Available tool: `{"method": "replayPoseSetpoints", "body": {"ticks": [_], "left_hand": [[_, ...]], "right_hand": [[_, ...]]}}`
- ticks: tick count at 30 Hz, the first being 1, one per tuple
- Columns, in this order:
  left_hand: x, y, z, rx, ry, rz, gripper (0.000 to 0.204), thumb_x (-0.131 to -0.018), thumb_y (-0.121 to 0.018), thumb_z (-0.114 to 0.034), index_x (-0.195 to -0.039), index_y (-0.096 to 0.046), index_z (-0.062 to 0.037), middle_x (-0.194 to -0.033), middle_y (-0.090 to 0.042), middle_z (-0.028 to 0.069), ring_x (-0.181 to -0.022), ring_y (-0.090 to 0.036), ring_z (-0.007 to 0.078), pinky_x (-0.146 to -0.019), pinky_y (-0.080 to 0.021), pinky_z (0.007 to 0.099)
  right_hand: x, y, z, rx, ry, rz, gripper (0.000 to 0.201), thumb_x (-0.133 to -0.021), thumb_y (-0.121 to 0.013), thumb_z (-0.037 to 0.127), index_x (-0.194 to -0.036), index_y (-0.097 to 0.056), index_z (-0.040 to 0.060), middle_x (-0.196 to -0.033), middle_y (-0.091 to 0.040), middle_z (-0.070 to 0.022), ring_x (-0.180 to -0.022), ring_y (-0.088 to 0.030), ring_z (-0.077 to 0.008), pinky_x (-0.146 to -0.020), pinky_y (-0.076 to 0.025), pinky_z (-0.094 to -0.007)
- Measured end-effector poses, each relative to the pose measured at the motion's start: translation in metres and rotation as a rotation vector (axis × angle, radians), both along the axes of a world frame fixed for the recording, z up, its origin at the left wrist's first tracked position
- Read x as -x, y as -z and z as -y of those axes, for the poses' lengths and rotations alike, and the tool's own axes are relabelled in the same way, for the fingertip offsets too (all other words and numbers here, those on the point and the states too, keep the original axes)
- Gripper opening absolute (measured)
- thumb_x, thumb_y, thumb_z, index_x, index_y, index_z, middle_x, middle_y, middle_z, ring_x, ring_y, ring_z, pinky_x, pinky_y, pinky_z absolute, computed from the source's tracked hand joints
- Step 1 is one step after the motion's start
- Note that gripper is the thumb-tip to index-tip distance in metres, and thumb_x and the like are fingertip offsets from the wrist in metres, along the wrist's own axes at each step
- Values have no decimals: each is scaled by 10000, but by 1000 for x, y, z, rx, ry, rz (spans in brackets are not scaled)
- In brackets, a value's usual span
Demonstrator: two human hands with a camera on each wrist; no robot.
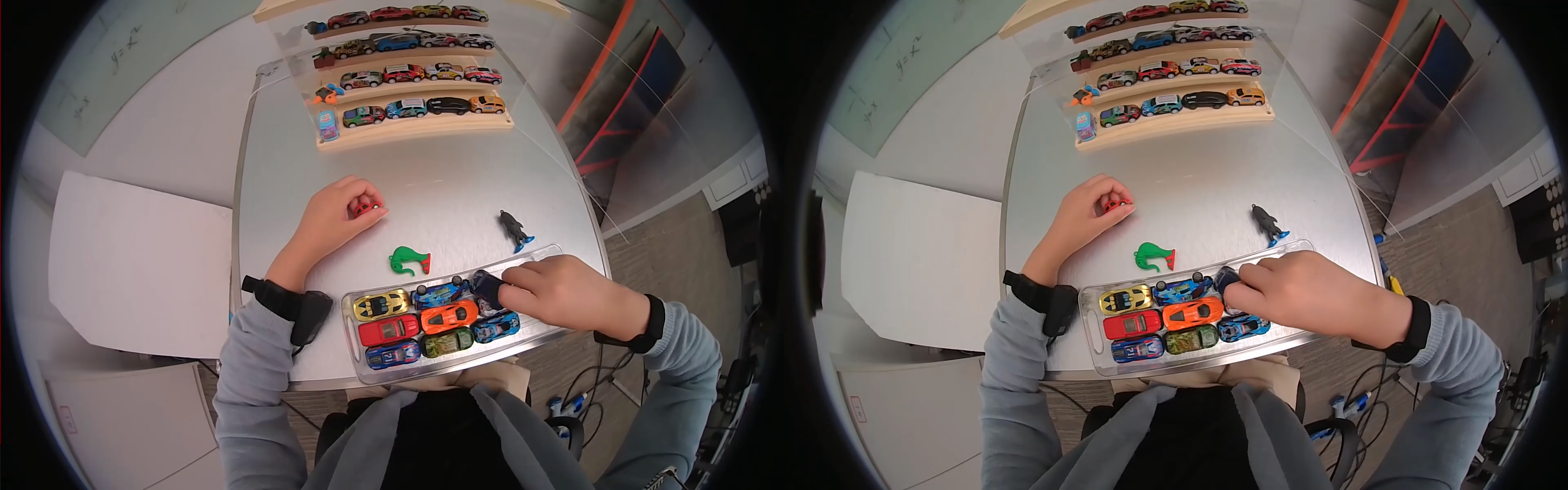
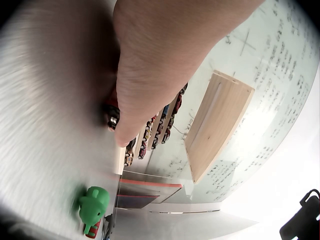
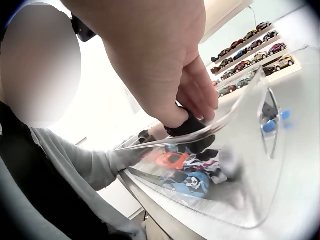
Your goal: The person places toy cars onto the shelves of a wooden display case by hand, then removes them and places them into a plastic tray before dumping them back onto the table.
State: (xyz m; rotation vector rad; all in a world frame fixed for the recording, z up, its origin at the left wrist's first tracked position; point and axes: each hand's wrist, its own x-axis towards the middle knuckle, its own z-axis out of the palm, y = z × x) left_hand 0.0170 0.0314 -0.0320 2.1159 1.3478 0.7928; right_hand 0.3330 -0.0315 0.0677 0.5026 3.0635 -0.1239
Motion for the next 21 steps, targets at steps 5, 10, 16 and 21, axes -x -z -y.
{"method": "replayPoseSetpoints", "body": {"ticks": [5, 10, 16, 21], "left_hand": [[0, 0, -1, 11, 3, -10, 139, -783, -697, -174, -871, -646, -79, -742, -506, 3, -638, -463, 114, -590, -397, 244], [0, -1, 0, 6, 3, -11, 139, -781, -699, -172, -868, -648, -77, -741, -505, 2, -638, -457, 114, -592, -395, 245], [-1, -1, 0, 12, -3, -3, 134, -782, -698, -171, -862, -647, -77, -740, -507, 2, -637, -456, 114, -591, -392, 245], [0, -4, 1, 32, 20, 4, 139, -790, -695, -165, -879, -639, -74, -774, -511, 4, -657, -466, 120, -602, -399, 246]], "right_hand": [[-6, 12, -6, -272, -68, 63, 175, -741, -598, 110, -878, -495, 74, -726, -502, -36, -623, -591, -146, -477, -472, -270], [-8, 23, -4, -442, -66, 244, 175, -723, -618, 124, -851, -514, 66, -664, -488, -17, -542, -567, -125, -461, -456, -248], [-6, 3, -8, -381, -4, 70, 149, -725, -618, 119, -839, -538, 67, -631, -500, -17, -528, -577, -140, -460, -452, -264], [-7, -1, -44, -248, 352, -59, 140, -777, -625, 146, -855, -546, 62, -698, -584, -71, -592, -609, -237, -520, -477, -331]]}}
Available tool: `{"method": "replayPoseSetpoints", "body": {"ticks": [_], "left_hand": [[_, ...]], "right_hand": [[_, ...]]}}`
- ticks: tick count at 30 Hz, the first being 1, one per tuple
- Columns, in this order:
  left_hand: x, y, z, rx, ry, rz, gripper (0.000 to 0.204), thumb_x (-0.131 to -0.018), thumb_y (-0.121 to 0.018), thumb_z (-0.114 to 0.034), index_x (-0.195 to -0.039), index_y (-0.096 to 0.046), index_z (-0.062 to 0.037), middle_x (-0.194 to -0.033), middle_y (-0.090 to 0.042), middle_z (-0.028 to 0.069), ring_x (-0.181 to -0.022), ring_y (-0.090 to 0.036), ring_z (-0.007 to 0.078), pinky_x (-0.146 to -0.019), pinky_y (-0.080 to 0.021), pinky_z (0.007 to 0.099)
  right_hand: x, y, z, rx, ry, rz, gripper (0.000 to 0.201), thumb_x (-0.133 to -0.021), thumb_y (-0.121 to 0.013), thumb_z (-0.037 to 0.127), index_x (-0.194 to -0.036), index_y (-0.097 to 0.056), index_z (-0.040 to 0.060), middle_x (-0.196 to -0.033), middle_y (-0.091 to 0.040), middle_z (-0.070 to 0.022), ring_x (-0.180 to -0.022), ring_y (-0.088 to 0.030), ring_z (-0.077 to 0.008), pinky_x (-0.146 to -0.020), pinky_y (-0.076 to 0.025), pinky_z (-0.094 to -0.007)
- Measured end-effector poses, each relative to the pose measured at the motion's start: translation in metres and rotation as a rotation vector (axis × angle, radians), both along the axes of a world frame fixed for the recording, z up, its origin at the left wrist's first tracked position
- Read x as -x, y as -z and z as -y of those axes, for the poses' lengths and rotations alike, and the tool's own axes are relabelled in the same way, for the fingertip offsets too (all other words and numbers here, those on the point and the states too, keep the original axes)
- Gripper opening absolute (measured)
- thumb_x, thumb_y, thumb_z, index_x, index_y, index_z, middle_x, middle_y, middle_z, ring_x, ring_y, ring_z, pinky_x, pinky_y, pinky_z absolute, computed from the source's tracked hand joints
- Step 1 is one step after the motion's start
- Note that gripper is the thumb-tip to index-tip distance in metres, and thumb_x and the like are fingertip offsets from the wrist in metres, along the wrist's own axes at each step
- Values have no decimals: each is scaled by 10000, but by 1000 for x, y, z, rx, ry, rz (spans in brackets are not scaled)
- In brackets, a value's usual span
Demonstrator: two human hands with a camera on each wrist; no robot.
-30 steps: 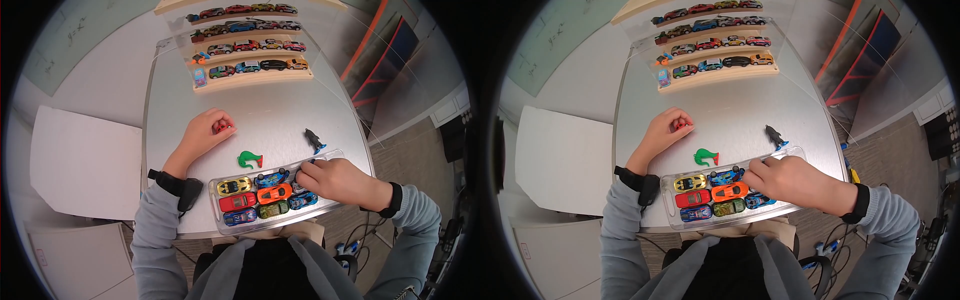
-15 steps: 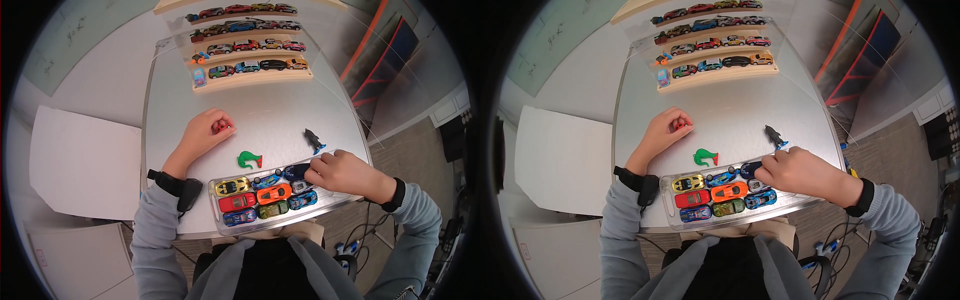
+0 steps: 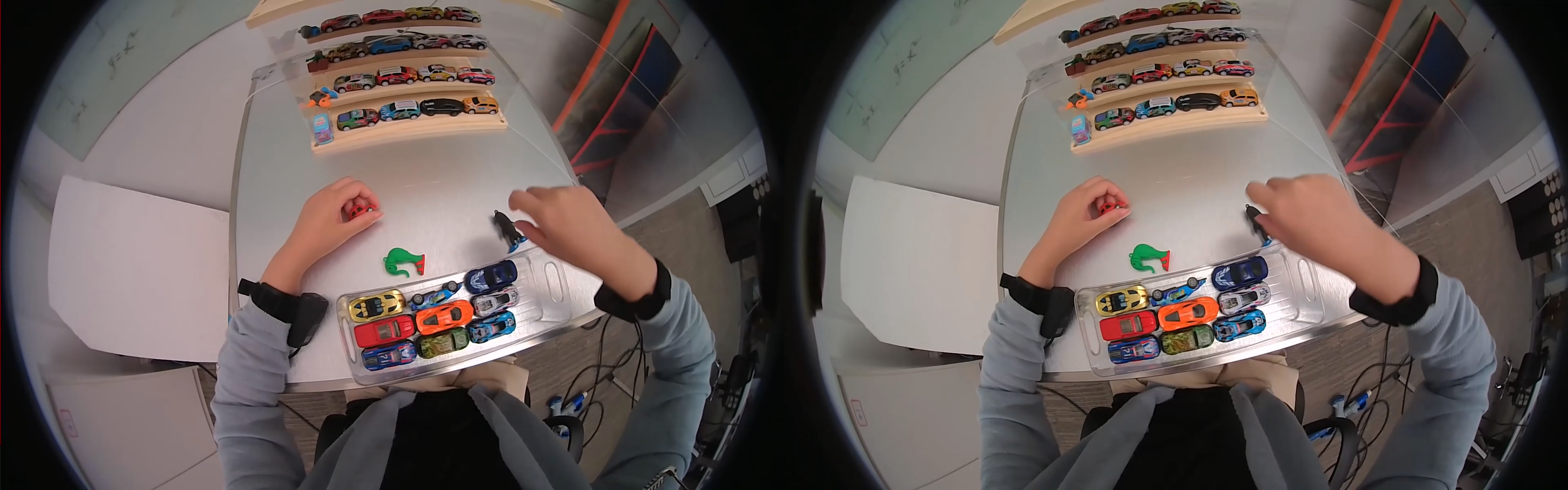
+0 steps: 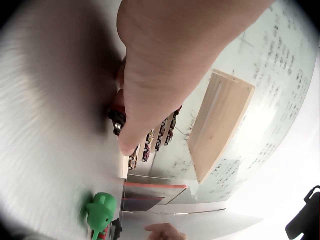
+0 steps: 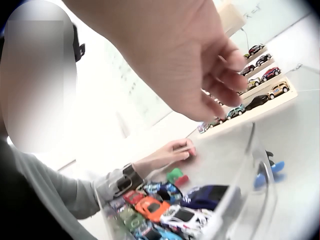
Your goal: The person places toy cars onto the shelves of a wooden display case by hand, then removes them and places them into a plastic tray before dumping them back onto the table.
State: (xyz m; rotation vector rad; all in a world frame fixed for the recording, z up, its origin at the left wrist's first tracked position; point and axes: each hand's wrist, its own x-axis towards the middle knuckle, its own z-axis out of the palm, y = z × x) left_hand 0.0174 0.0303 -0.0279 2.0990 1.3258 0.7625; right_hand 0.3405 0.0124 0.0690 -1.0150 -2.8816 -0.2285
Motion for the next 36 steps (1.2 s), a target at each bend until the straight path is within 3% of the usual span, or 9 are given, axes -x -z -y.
{"method": "replayPoseSetpoints", "body": {"ticks": [3, 6, 12, 15, 20, 23, 26, 30, 36], "left_hand": [[-2, -7, 4, 13, 68, 60, 145, -809, -681, -163, -910, -632, -71, -852, -512, 22, -724, -490, 136, -649, -420, 249], [-5, -15, 9, 3, 206, 74, 147, -834, -656, -157, -946, -626, -67, -942, -501, 43, -837, -508, 153, -730, -437, 256], [-19, -20, 19, 213, 385, 47, 170, -848, -639, -164, -986, -625, -66, -1007, -481, 48, -944, -500, 171, -802, -438, 259], [-23, -26, 22, 285, 389, 8, 207, -828, -665, -181, -997, -625, -69, -997, -489, 41, -890, -508, 171, -746, -452, 251], [-21, -22, 20, 230, 440, -147, 266, -787, -714, -198, -1009, -629, -79, -906, -530, 34, -759, -521, 153, -647, -456, 251], [-19, -26, 19, 230, 450, -89, 263, -764, -735, -191, -981, -639, -77, -820, -553, 36, -702, -522, 153, -612, -434, 255], [-17, -56, 21, 224, 363, -90, 220, -762, -722, -176, -932, -632, -68, -811, -600, 72, -690, -551, 209, -625, -449, 297], [-34, -105, 36, 121, 270, -17, 257, -706, -761, -126, -946, -679, -87, -785, -619, 9, -554, -414, 121, -504, -318, 238], [-108, -131, 56, 10, 673, -242, 244, -757, -677, -98, -998, -638, -99, -916, -605, 47, -669, -560, 213, -598, -450, 337]], "right_hand": [[-7, 7, -27, 351, 153, 91, 267, -785, -689, 232, -906, -535, 50, -795, -639, -112, -754, -626, -305, -669, -474, -405], [5, 14, -36, 593, 290, 182, 313, -776, -703, 232, -960, -523, 54, -779, -625, -116, -730, -611, -304, -649, -454, -407], [-5, 46, -53, 589, 142, 57, 336, -753, -715, 190, -975, -503, 53, -711, -619, -108, -721, -613, -311, -645, -444, -411], [-2, 21, -48, 458, 179, -17, 320, -735, -718, 151, -947, -504, 46, -752, -618, -120, -745, -618, -312, -663, -454, -405], [7, -54, -8, 957, 171, -35, 288, -718, -738, 113, -968, -599, 76, -713, -606, -78, -722, -594, -264, -670, -463, -354], [-6, -36, 20, 745, -138, 36, 271, -696, -741, 126, -955, -662, 119, -825, -607, -52, -851, -597, -248, -706, -482, -361], [-13, -29, 32, 762, -149, 45, 220, -706, -720, 104, -910, -638, 89, -850, -622, -79, -855, -606, -280, -722, -496, -388], [-28, -30, 35, 620, -50, -208, 210, -759, -671, 83, -968, -647, 74, -843, -609, -82, -823, -598, -279, -703, -478, -381], [-38, -40, 38, 419, 34, -308, 121, -792, -636, 88, -897, -594, 45, -747, -615, -97, -684, -598, -285, -621, -463, -388]]}}
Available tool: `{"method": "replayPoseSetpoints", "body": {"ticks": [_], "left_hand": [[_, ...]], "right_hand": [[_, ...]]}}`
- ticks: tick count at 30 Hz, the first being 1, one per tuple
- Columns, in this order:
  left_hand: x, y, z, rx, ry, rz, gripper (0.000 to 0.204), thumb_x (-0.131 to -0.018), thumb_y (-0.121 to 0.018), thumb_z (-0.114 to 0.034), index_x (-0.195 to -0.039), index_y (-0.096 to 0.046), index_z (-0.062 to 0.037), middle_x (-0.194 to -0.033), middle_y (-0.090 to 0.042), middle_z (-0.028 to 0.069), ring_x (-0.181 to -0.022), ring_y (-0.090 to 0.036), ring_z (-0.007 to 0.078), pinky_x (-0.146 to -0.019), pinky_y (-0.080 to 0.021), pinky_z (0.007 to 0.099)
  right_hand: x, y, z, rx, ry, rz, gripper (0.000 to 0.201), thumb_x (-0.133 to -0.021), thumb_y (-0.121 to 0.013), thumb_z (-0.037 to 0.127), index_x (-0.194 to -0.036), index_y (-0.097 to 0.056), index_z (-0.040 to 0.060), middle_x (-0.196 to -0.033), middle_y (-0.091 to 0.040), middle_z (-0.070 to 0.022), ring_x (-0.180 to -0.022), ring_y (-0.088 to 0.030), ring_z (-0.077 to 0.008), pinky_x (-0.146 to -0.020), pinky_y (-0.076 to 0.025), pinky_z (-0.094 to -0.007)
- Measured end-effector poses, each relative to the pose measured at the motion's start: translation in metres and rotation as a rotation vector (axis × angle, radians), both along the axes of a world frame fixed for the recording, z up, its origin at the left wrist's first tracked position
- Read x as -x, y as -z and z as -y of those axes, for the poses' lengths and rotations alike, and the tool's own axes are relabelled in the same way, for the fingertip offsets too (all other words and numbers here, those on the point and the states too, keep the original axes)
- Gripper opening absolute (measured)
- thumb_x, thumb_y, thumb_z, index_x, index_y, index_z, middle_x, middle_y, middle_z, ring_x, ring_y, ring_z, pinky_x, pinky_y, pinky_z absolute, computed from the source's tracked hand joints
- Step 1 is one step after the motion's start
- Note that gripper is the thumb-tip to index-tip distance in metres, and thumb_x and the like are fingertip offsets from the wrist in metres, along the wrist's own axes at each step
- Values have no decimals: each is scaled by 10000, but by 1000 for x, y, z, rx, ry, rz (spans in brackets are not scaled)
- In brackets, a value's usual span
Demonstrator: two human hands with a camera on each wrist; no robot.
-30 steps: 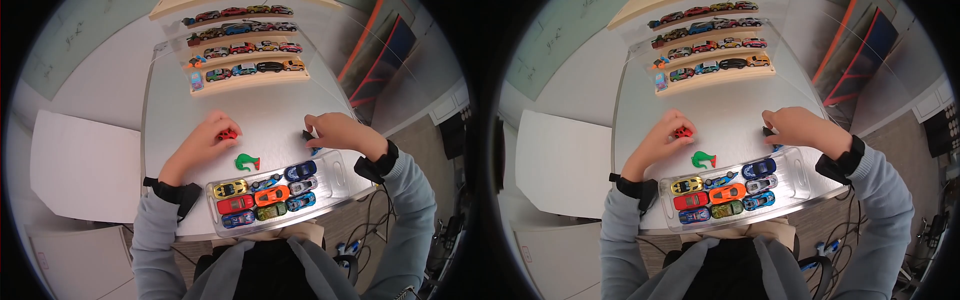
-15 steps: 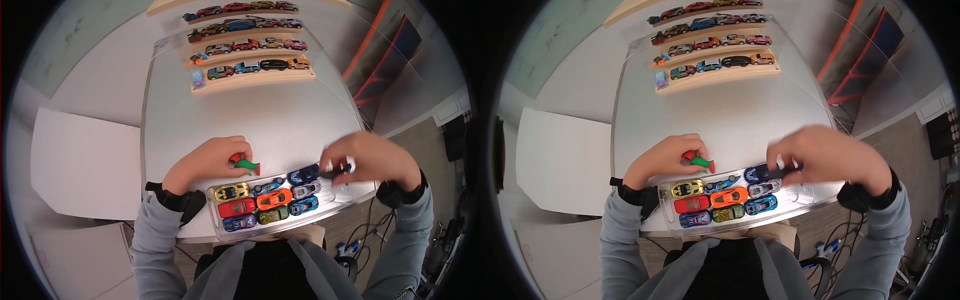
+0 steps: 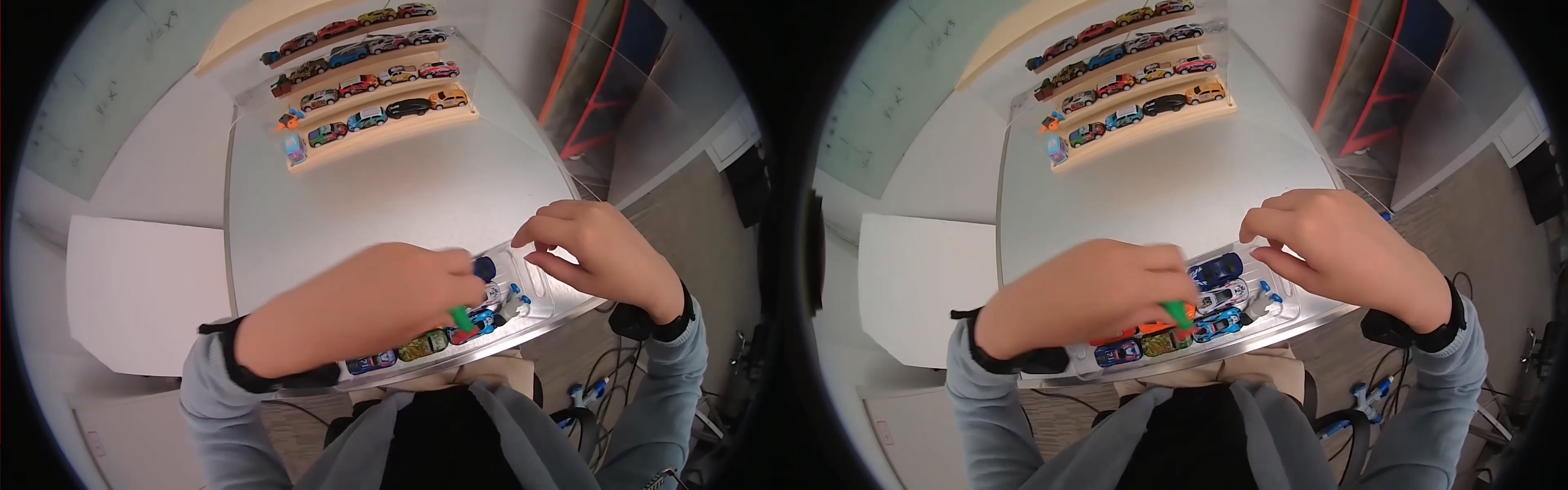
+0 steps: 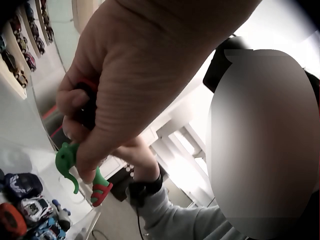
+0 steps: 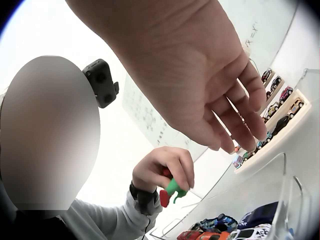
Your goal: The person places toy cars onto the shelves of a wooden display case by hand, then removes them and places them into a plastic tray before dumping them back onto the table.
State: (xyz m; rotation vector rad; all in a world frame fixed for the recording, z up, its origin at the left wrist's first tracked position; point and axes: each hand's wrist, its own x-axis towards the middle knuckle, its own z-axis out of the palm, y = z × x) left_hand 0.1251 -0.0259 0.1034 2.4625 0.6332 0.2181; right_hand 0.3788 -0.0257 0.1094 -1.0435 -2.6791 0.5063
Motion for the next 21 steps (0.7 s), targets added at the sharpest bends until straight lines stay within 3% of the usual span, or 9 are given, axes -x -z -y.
{"method": "replayPoseSetpoints", "body": {"ticks": [2, 6, 8, 12, 15, 17, 18, 20, 21], "left_hand": [[-28, 10, 3, -83, 166, -178, 233, -783, -631, -86, -1014, -603, -82, -1006, -580, 67, -849, -592, 260, -733, -487, 373], [-60, 49, -4, -129, 172, -162, 216, -786, -615, -60, -1001, -590, -64, -1042, -573, 80, -938, -568, 257, -804, -485, 360], [-70, 52, -10, -121, 192, 87, 237, -784, -618, -39, -1019, -587, -56, -1054, -571, 91, -1015, -546, 266, -857, -469, 361], [-59, 26, -9, -24, 181, 97, 249, -785, -627, -42, -1031, -596, -50, -1130, -558, 100, -1070, -531, 276, -890, -459, 362], [-36, 2, 9, -154, 105, -67, 423, -763, -696, -134, -1159, -567, -61, -1254, -499, 144, -1128, -508, 317, -946, -433, 378], [-18, -5, 39, -113, -179, -195, 722, -706, -771, -299, -1326, -460, -99, -1342, -415, 201, -1155, -483, 371, -986, -399, 419], [-10, -3, 53, -119, -175, -204, 722, -706, -771, -299, -1326, -460, -99, -1342, -415, 201, -1155, -483, 371, -986, -399, 419], [5, 8, 76, -136, -335, -573, 945, -658, -795, -408, -1429, -326, -126, -1364, -373, 238, -1184, -451, 408, -1003, -378, 444], [8, 12, 79, -146, -341, -579, 945, -658, -795, -408, -1429, -326, -126, -1364, -373, 238, -1184, -451, 408, -1003, -378, 444]], "right_hand": [[-4, 2, 4, -34, 2, -31, 113, -797, -632, 100, -888, -593, 45, -745, -613, -97, -692, -600, -284, -615, -463, -387], [-18, 5, 16, -56, 3, -40, 120, -806, -625, 116, -898, -589, 48, -748, -616, -93, -688, -599, -283, -609, -463, -385], [-25, 4, 22, -60, 94, 10, 137, -813, -619, 122, -927, -584, 54, -751, -620, -90, -690, -601, -283, -611, -465, -381], [-51, 10, 26, -14, 133, -47, 208, -793, -650, 124, -991, -624, 65, -720, -608, -93, -660, -599, -268, -599, -446, -372], [-63, 14, 24, 2, 160, -53, 194, -811, -639, 138, -989, -623, 63, -716, -610, -89, -656, -602, -264, -595, -446, -370], [-66, 19, 22, 15, 162, -56, 195, -831, -624, 156, -999, -614, 58, -719, -614, -93, -664, -606, -269, -599, -450, -368], [-67, 23, 20, 11, 166, -66, 195, -831, -624, 156, -999, -614, 58, -719, -614, -93, -664, -606, -269, -599, -450, -368], [-66, 33, 15, 55, 159, -21, 221, -846, -613, 176, -1038, -596, 67, -731, -621, -105, -670, -610, -271, -603, -456, -372], [-63, 40, 12, 45, 156, -29, 221, -846, -613, 176, -1038, -596, 67, -731, -621, -105, -670, -610, -271, -603, -456, -372]]}}
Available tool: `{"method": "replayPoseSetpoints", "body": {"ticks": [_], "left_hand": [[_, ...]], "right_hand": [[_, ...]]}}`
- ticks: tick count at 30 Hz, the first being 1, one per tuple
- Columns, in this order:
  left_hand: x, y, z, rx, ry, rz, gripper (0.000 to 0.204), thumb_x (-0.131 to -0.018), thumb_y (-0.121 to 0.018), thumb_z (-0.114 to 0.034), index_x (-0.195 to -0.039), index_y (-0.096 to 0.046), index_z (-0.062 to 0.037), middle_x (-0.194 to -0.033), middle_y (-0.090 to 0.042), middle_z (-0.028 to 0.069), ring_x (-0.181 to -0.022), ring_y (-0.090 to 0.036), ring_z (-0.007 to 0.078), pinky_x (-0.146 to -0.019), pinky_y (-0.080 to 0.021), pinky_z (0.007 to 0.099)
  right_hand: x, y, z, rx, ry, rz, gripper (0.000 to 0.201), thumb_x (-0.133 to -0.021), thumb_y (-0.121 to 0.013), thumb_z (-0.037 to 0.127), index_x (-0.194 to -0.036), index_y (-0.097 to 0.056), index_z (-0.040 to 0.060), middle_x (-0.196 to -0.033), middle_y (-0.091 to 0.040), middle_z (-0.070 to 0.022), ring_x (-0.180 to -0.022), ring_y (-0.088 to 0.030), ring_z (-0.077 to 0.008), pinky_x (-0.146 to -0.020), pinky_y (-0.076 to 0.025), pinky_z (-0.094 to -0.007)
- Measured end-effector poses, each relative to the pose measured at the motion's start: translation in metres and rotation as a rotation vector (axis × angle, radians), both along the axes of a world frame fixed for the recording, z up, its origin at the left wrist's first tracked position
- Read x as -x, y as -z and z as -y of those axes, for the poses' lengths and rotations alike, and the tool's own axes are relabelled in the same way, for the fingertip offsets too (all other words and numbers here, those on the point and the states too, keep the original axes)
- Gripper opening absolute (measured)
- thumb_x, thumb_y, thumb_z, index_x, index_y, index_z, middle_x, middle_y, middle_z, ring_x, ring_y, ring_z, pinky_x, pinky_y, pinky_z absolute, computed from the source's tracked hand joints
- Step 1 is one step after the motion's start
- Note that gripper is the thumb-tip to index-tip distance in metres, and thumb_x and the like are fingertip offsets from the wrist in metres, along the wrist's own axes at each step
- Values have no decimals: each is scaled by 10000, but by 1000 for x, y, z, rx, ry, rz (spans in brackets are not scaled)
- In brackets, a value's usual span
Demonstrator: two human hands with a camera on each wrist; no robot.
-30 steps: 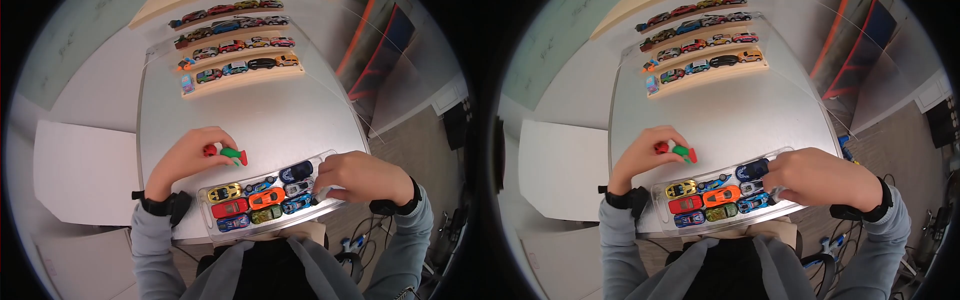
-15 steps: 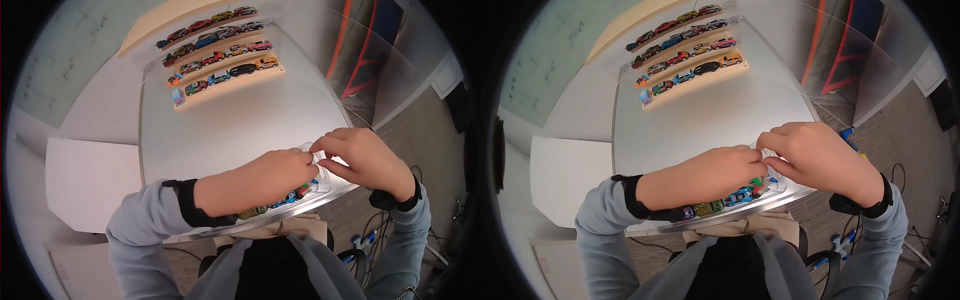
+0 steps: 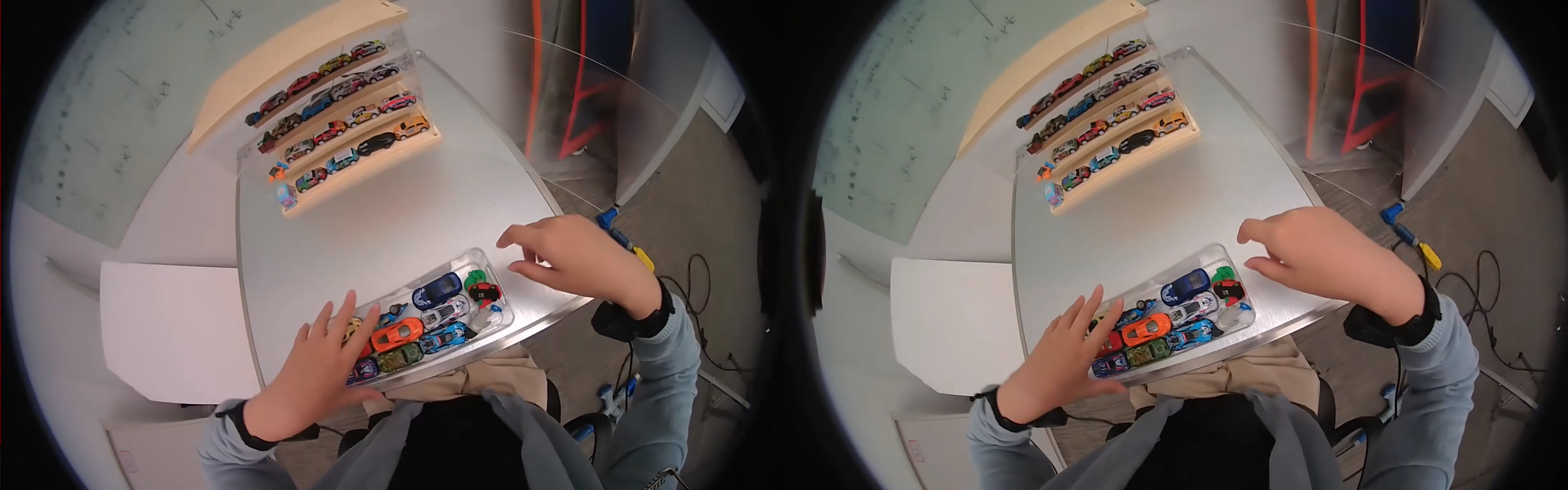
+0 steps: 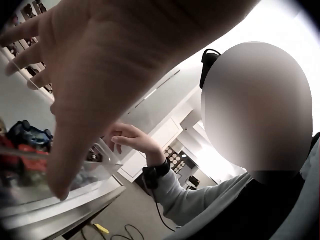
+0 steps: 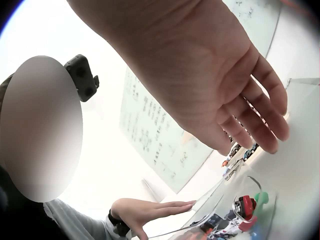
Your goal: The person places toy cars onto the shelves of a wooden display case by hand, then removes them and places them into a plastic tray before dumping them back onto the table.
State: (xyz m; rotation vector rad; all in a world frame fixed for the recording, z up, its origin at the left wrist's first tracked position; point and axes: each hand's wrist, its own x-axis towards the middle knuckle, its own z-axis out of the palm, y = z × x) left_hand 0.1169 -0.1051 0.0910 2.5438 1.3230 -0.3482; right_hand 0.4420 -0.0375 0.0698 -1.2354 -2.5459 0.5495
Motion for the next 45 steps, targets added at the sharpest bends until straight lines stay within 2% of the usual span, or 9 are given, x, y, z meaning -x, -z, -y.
{"method": "replayPoseSetpoints", "body": {"ticks": [9, 15, 17, 23, 25, 32, 37, 40, 45], "left_hand": [[30, 24, -30, -202, -14, 96, 947, -650, -802, -357, -1424, -314, -114, -1332, -411, 211, -1162, -456, 390, -989, -374, 449], [57, 52, -95, -339, -60, 325, 888, -644, -812, -355, -1374, -382, -89, -1360, -422, 190, -1223, -425, 366, -1030, -339, 436], [67, 58, -111, -312, -99, 331, 851, -676, -794, -338, -1381, -385, -91, -1424, -358, 196, -1305, -351, 364, -1072, -302, 432], [100, 89, -137, -280, -325, 876, 749, -889, -594, -363, -1448, -234, -19, -1490, -259, 195, -1402, -207, 312, -1137, -176, 365], [98, 96, -131, 26, -734, 1020, 678, -992, -388, -405, -1460, -151, 25, -1506, -229, 174, -1405, -193, 268, -1134, -155, 327], [98, 113, -134, 216, -718, 1269, 672, -1013, -227, -463, -1461, -133, 29, -1503, -212, 143, -1398, -168, 220, -1137, -129, 309], [101, 99, -125, -39, -822, 959, 381, -987, -445, -306, -1222, -514, -15, -1159, -578, 133, -1066, -558, 185, -862, -462, 306], [108, 106, -127, -101, -809, 1043, 203, -932, -556, -209, -995, -574, -17, -914, -618, 69, -803, -584, 118, -649, -466, 261], [112, 113, -128, -100, -800, 1210, 167, -924, -584, -203, -941, -565, -38, -866, -576, 5, -785, -526, 76, -664, -414, 208]], "right_hand": [[48, 45, -55, -7, 84, -116, 250, -879, -590, 238, -1072, -557, 83, -635, -586, -104, -599, -584, -271, -576, -445, -374], [64, 81, -127, 154, 223, -427, 221, -866, -615, 255, -959, -579, 57, -569, -485, -3, -505, -492, -107, -490, -384, -264], [68, 84, -144, 504, 315, -767, 206, -865, -620, 257, -887, -589, 54, -593, -478, 47, -495, -451, -33, -438, -328, -212], [89, 105, -171, 420, 450, -1004, 228, -912, -577, 288, -927, -598, 61, -571, -435, 68, -461, -376, -19, -417, -287, -190], [89, 108, -168, 432, 485, -1054, 236, -928, -558, 290, -957, -599, 60, -560, -415, 73, -456, -363, -20, -419, -282, -190], [83, 108, -157, 486, 292, -1141, 292, -964, -499, 318, -1060, -595, 60, -660, -416, 87, -607, -371, -2, -528, -295, -167], [89, 102, -151, 440, 548, -1071, 291, -969, -495, 326, -820, -539, 80, -595, -412, 68, -522, -384, -21, -484, -293, -182], [87, 91, -142, 541, 544, -977, 340, -957, -528, 333, -714, -478, 100, -571, -424, 55, -487, -381, -25, -454, -281, -195], [81, 97, -145, 431, 414, -1049, 314, -950, -544, 316, -734, -521, 89, -586, -479, 43, -477, -371, -17, -441, -271, -188]]}}
